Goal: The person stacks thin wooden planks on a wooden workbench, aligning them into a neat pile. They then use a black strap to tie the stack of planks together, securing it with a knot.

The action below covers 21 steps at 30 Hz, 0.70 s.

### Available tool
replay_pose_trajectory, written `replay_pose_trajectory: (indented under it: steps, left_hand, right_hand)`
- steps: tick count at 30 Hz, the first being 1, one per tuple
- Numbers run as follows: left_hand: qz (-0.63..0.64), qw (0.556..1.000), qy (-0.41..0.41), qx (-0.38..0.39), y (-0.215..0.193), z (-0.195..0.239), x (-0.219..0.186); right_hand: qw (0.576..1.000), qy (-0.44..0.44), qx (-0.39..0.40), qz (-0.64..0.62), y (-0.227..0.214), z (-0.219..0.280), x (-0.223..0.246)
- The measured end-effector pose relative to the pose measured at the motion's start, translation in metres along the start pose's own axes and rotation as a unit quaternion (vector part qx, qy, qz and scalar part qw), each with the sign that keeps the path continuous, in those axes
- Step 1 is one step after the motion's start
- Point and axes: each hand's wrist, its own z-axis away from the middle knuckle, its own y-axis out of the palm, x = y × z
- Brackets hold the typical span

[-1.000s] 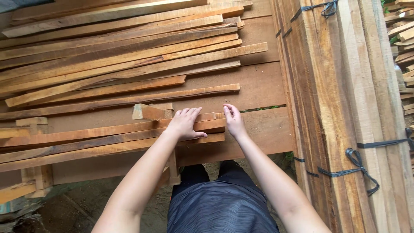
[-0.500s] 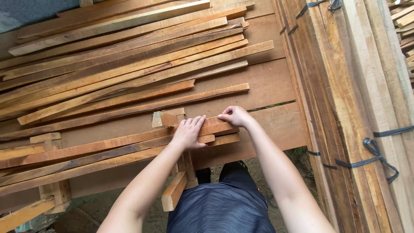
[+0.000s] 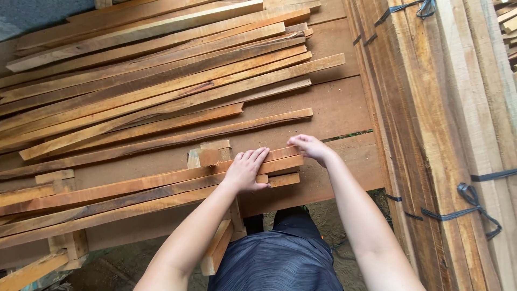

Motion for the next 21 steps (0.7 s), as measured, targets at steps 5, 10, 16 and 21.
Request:
replay_pose_trajectory:
  steps: [5, 10, 16, 21]
  left_hand:
    - [-0.01, 1.0, 0.006, -0.02, 0.0, 0.0, -0.001]
    - [-0.015, 0.999, 0.014, -0.049, 0.004, 0.001, 0.002]
    - [-0.029, 0.996, 0.031, -0.084, -0.004, 0.006, -0.003]
    - [-0.019, 0.992, 0.061, -0.11, 0.002, 0.004, -0.001]
  right_hand:
    - [0.98, 0.0, 0.005, -0.197, 0.0, -0.066, -0.02]
    - [0.977, 0.057, 0.087, -0.188, 0.021, -0.074, -0.004]
    - [0.986, 0.042, 0.081, -0.14, 0.023, -0.079, -0.012]
    - [0.982, 0.082, 0.085, -0.149, 0.022, -0.093, -0.023]
